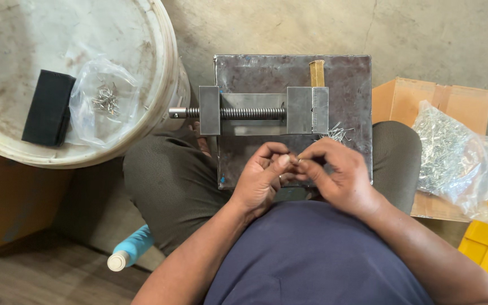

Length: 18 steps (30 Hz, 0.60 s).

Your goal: The person sits on the floor and uses a bench vise to assemble small metal hardware components. They pick up individual pieces from a pile on the vise base, insert them into the vise jaws, and tighten the screw to secure them. The person occasionally adjusts the vise and handles the small metal parts with both hands.

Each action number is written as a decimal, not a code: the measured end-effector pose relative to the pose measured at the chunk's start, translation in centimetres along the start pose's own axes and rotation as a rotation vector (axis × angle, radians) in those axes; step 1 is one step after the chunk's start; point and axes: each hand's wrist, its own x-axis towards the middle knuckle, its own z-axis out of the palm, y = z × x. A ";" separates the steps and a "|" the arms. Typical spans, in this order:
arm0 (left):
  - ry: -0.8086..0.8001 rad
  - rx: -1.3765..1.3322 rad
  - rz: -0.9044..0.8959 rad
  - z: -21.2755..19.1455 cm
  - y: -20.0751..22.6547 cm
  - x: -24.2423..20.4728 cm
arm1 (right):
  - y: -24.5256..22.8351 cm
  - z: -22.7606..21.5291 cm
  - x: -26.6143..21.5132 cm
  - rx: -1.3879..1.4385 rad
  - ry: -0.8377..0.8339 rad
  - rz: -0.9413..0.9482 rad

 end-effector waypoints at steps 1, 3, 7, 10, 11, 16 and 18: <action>-0.002 -0.030 -0.004 0.1 0.2 0.0 | 0.2 -0.3 0.1 -0.036 0.026 -0.024; -0.009 -0.081 0.004 0.3 0.8 -0.1 | 0.6 -1.2 0.6 -0.183 0.102 -0.066; -0.034 -0.107 0.045 0.7 1.5 -0.2 | 1.3 -2.2 1.7 -0.327 0.134 -0.063; -0.051 -0.085 0.058 0.9 1.7 -0.1 | 1.4 -2.2 2.2 -0.334 0.118 -0.085; -0.056 -0.076 0.057 0.9 1.7 -0.2 | 1.3 -2.2 2.2 -0.341 0.117 -0.089; -0.028 -0.076 0.042 0.8 1.8 -0.2 | 1.1 -1.9 2.6 -0.355 0.112 -0.093; -0.027 -0.070 0.042 0.9 1.8 -0.2 | 1.1 -1.9 2.7 -0.356 0.106 -0.099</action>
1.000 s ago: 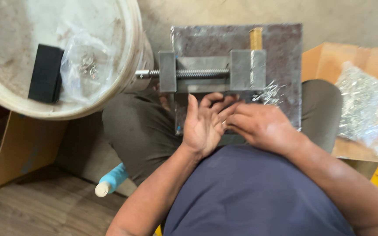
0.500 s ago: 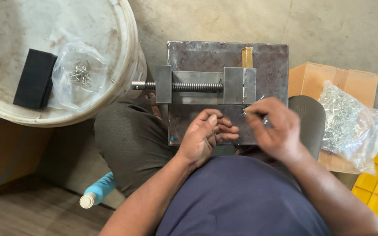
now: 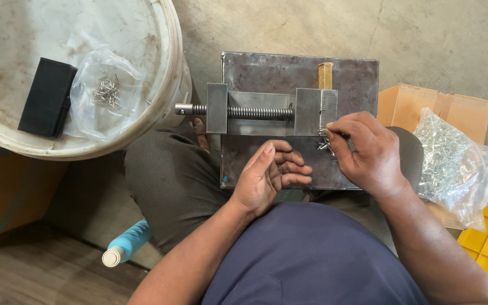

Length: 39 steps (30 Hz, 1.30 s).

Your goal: The person sits on the floor and uses a bench vise to assemble small metal hardware components. They pick up individual pieces from a pile on the vise base, insert them into the vise jaws, and tighten the screw to secure them. The person occasionally adjusts the vise and handles the small metal parts with both hands.

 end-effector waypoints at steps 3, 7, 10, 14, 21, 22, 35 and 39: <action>0.003 0.010 0.008 0.0 -0.1 0.1 | 0.1 0.0 0.1 -0.009 -0.003 -0.013; 0.001 -0.027 0.013 -0.1 -0.1 0.2 | 0.0 0.0 -0.2 -0.057 -0.014 -0.026; -0.025 -0.079 0.016 -0.1 0.0 0.1 | -0.4 -0.1 -0.7 -0.055 0.029 -0.011; 0.002 -0.097 -0.005 -0.5 -0.2 0.1 | -1.6 0.0 -1.8 0.019 0.042 -0.046; -0.032 -0.093 -0.003 -1.1 -0.5 -0.3 | -3.9 2.5 -2.1 -0.035 -0.330 -0.113; -0.029 -0.093 -0.009 -1.0 -0.5 -0.4 | -4.0 2.7 -2.0 -0.050 -0.348 -0.116; -0.075 -0.090 0.021 -0.6 -0.7 -0.4 | -3.3 3.1 -2.1 0.116 -0.292 -0.017; 0.006 -0.005 -0.076 -0.7 -0.7 -0.1 | -3.1 2.3 -2.2 0.155 -0.208 -0.023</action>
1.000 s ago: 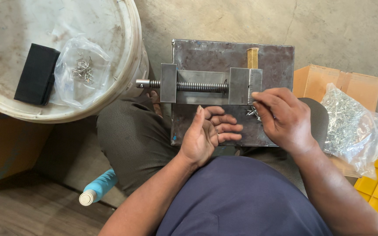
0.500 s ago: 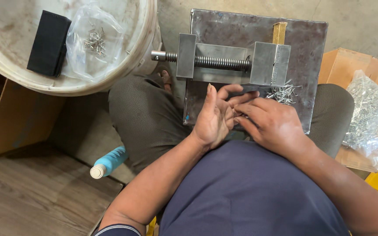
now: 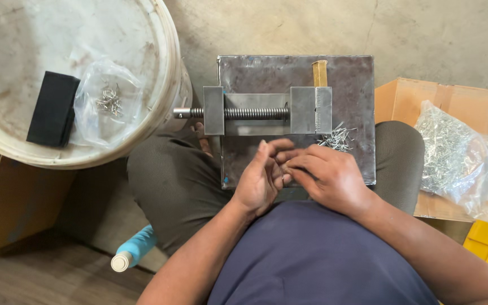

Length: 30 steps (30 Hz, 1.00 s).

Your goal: The person sits on the floor and uses a bench vise to assemble small metal hardware components. They pick up individual pieces from a pile on the vise base, insert them into the vise jaws, and tighten the screw to secure them. The person occasionally adjusts the vise and handles the small metal parts with both hands.

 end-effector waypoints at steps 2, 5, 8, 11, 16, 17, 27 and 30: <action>0.058 0.059 -0.046 0.1 -0.1 0.2 | 0.1 -0.6 0.0 0.006 0.050 -0.008; 0.004 0.188 -0.111 0.3 0.1 0.2 | 0.4 -1.0 -0.3 -0.003 0.119 -0.043; 0.015 0.250 -0.139 0.4 0.2 0.2 | 0.9 -0.9 -0.5 -0.026 0.170 -0.074; 0.006 0.207 -0.136 0.6 0.4 0.1 | 1.3 -0.5 -0.8 0.058 0.165 -0.023; 0.016 0.167 -0.147 0.7 0.6 -0.2 | 1.6 0.2 -1.3 0.190 0.151 0.043; 0.025 0.165 -0.158 0.6 0.6 -0.1 | 1.7 0.2 -1.3 0.212 0.143 0.053; 0.003 0.198 -0.082 0.5 0.4 0.0 | 2.5 0.5 -1.9 0.528 0.056 0.247; -0.004 0.200 -0.077 0.4 0.3 -0.1 | 2.8 0.6 -2.1 0.585 0.033 0.294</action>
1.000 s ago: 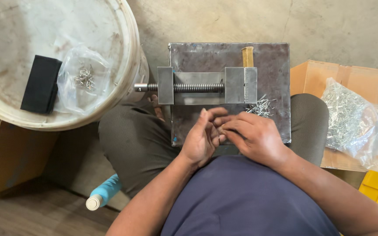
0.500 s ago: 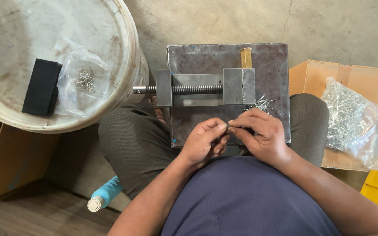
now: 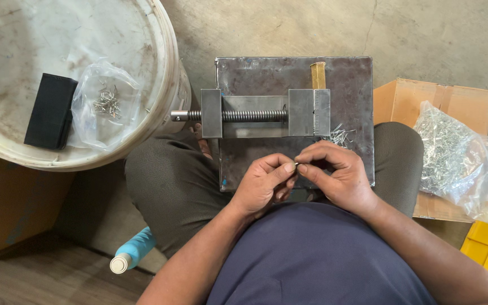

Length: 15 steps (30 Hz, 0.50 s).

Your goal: The person sits on the floor and uses a bench vise to assemble small metal hardware components. They pick up individual pieces from a pile on the vise base, insert them into the vise jaws, and tighten the screw to secure them. The person occasionally adjusts the vise and handles the small metal parts with both hands.

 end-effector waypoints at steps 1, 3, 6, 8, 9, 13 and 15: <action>-0.001 0.003 -0.002 -0.1 0.0 0.0 | 0.1 -0.1 -0.1 0.016 -0.004 0.028; -0.004 0.022 -0.006 -0.2 0.0 0.0 | 0.2 -0.2 -0.1 0.029 -0.003 0.090; -0.009 0.049 -0.009 -0.3 0.0 0.0 | 0.4 -0.4 -0.2 0.044 -0.018 0.125; -0.013 0.041 -0.001 -0.3 -0.1 0.0 | 0.5 -0.3 -0.2 0.027 -0.025 0.131; -0.017 0.032 0.002 -0.3 -0.1 0.0 | 0.4 -0.4 -0.1 0.006 -0.025 0.135; -0.010 0.011 0.030 -0.2 0.0 0.0 | -0.5 -0.5 0.3 -0.216 -0.004 -0.155; 0.011 -0.004 0.036 -0.1 0.1 0.0 | -1.4 -1.1 0.6 -0.359 0.098 -0.259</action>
